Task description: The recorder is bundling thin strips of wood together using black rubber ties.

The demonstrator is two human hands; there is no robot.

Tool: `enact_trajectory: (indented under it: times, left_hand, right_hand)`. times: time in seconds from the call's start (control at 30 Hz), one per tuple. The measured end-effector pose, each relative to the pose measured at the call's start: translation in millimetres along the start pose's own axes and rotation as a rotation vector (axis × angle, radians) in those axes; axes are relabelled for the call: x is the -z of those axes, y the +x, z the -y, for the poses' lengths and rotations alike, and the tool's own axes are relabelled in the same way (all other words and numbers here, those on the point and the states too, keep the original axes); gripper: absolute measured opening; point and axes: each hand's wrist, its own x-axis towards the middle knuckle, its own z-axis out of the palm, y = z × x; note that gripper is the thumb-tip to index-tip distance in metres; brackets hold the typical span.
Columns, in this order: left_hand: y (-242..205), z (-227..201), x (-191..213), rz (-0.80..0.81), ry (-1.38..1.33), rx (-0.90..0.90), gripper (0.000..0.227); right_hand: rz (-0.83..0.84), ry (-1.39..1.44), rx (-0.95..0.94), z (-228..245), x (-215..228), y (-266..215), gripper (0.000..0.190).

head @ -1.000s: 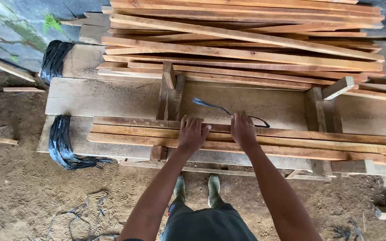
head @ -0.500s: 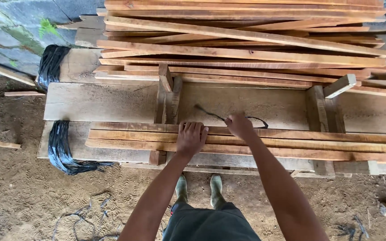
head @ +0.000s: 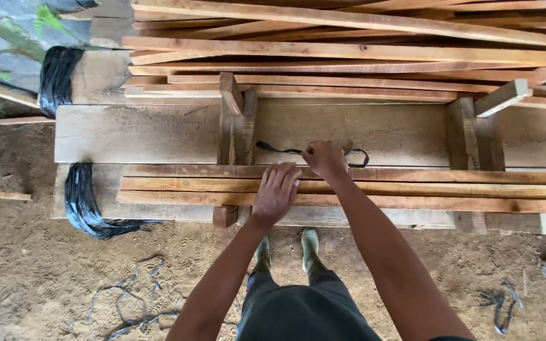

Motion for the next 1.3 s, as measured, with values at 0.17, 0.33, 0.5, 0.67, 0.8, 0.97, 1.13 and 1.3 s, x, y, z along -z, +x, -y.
enact_trajectory:
  times: [0.17,0.33,0.5,0.67,0.8,0.97,1.13,1.3]
  left_hand:
    - [-77.4,-21.2,-25.7,0.06,-0.056,-0.283,0.018]
    - [-124.0,-19.1,-48.3,0.225,-0.334,-0.33,0.012]
    - [-201.1,-8.2,-161.6,0.253,0.003,0.232,0.019]
    - [-228.4,-11.7,-183.9,0.335,0.219,-0.03,0.018]
    - [-228.9,4.5,-191.1,0.399,0.539,-0.4,0.019]
    - [-218.8,13.1,-193.6,0.457,0.87,-0.769,0.021]
    - [-166.1,-34.2,-125.0,0.313,0.153,0.274,0.029]
    - [-177.4,-44.6,-99.6,0.156,-0.166,0.381,0.066]
  right_hand:
    - [0.064,-0.085,-0.088,3.8,-2.7,3.6,0.033]
    - [0.078,-0.1,-0.09,13.9,0.8,-0.3,0.03]
    - [0.131,-0.142,-0.158,12.5,0.5,5.4,0.025]
    - [0.165,-0.172,-0.18,8.0,-4.8,10.5,0.025]
    - [0.167,-0.137,-0.156,-1.9,-11.9,15.9,0.029]
    - [0.127,-0.122,-0.148,17.0,4.0,0.8,0.039]
    - [0.076,-0.166,-0.103,18.0,-0.2,-2.8,0.044]
    - [-0.136,-0.2,0.027,-0.3,-27.3,11.5,0.037]
